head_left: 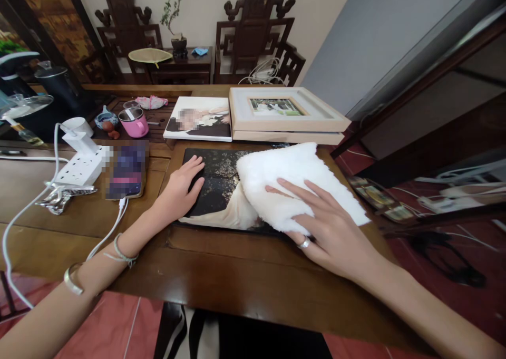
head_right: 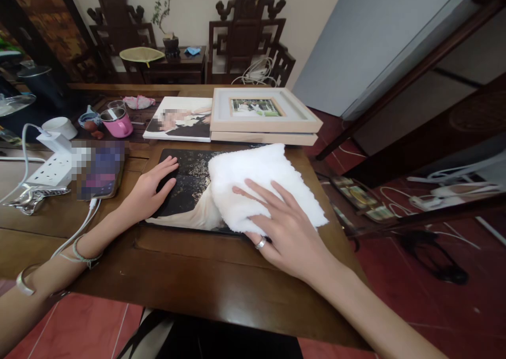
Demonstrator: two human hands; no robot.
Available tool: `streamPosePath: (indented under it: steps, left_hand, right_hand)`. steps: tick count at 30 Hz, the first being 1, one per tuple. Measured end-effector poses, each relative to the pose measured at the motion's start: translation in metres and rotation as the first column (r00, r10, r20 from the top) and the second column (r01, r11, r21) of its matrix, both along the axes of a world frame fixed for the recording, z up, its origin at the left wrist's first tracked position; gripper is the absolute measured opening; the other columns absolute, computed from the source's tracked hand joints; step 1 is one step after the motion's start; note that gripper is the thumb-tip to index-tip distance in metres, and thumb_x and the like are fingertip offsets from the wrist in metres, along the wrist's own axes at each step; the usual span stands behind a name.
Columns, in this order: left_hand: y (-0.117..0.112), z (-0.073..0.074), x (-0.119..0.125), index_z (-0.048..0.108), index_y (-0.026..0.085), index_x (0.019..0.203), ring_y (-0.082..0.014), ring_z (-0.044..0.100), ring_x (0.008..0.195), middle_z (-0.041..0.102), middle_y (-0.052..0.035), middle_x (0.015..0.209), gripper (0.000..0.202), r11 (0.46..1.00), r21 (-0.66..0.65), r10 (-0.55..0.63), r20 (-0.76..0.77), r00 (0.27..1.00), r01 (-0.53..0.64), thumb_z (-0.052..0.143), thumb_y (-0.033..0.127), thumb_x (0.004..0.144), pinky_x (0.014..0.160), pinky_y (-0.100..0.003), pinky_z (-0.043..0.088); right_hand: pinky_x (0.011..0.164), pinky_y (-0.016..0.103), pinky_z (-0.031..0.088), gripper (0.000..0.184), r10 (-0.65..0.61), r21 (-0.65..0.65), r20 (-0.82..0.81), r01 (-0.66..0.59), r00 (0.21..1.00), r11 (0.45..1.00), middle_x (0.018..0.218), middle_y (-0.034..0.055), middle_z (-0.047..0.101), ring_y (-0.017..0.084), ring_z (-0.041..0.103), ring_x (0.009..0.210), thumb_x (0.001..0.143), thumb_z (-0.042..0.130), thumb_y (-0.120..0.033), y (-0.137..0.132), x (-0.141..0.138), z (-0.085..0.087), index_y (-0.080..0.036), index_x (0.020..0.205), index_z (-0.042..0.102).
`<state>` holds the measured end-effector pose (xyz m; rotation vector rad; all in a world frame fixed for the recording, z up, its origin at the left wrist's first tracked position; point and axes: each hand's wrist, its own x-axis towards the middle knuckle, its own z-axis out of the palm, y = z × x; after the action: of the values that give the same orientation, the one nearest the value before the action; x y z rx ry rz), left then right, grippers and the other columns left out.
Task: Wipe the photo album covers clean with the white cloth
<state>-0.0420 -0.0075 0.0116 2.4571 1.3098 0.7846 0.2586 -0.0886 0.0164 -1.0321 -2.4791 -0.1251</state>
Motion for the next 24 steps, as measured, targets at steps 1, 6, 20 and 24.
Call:
streamPosePath:
  steps: [1, 6, 20, 24]
  left_hand:
    - [0.0, 0.0, 0.0, 0.057, 0.004, 0.13, -0.0262, 0.041, 0.141, 0.051, -0.0194, 0.144, 0.042, 1.0, -0.001, 0.0, -0.003, 1.0, 0.0, 0.042, 0.025, 0.097, 0.117, -0.049, 0.034]
    - [0.003, -0.001, -0.001, 0.057, 0.007, 0.129, -0.0255, 0.041, 0.141, 0.052, -0.0183, 0.144, 0.04, 1.0, 0.004, -0.004, 0.003, 1.0, 0.004, 0.042, 0.025, 0.097, 0.116, -0.05, 0.035]
    - [0.001, -0.001, -0.001, 0.056, 0.009, 0.13, -0.0263, 0.04, 0.141, 0.051, -0.0175, 0.145, 0.039, 1.0, 0.003, -0.007, 0.001, 1.0, 0.007, 0.042, 0.025, 0.097, 0.116, -0.052, 0.034]
    - [0.0, 0.0, -0.001, 0.056, 0.007, 0.131, -0.0264, 0.04, 0.141, 0.051, -0.0188, 0.144, 0.04, 1.0, 0.002, -0.012, -0.002, 1.0, 0.012, 0.042, 0.025, 0.097, 0.116, -0.051, 0.034]
  right_hand:
    - [0.11, 0.061, 0.035, 0.021, 0.002, 0.002, -0.001, -0.002, 1.0, 1.0, 0.141, 0.0153, 0.055, 0.032, 0.039, 0.14, 0.087, 0.049, -0.015, -0.002, -0.001, 0.001, -0.021, 0.069, 0.057]
    - [0.111, 0.062, 0.033, 0.023, 0.029, -0.019, -0.024, -0.029, 0.999, 0.999, 0.142, 0.0149, 0.055, 0.033, 0.036, 0.142, 0.085, 0.049, -0.012, -0.018, -0.009, 0.003, -0.021, 0.065, 0.055]
    - [0.109, 0.06, 0.038, 0.022, -0.005, 0.015, 0.014, 0.005, 1.0, 1.0, 0.14, 0.0153, 0.056, 0.032, 0.041, 0.139, 0.088, 0.047, -0.015, -0.001, -0.003, 0.001, -0.021, 0.07, 0.058]
    - [0.11, 0.06, 0.036, 0.023, -0.029, 0.009, 0.01, 0.028, 1.0, 1.0, 0.141, 0.0155, 0.056, 0.033, 0.04, 0.139, 0.088, 0.049, -0.015, -0.003, -0.009, 0.002, -0.021, 0.068, 0.058]
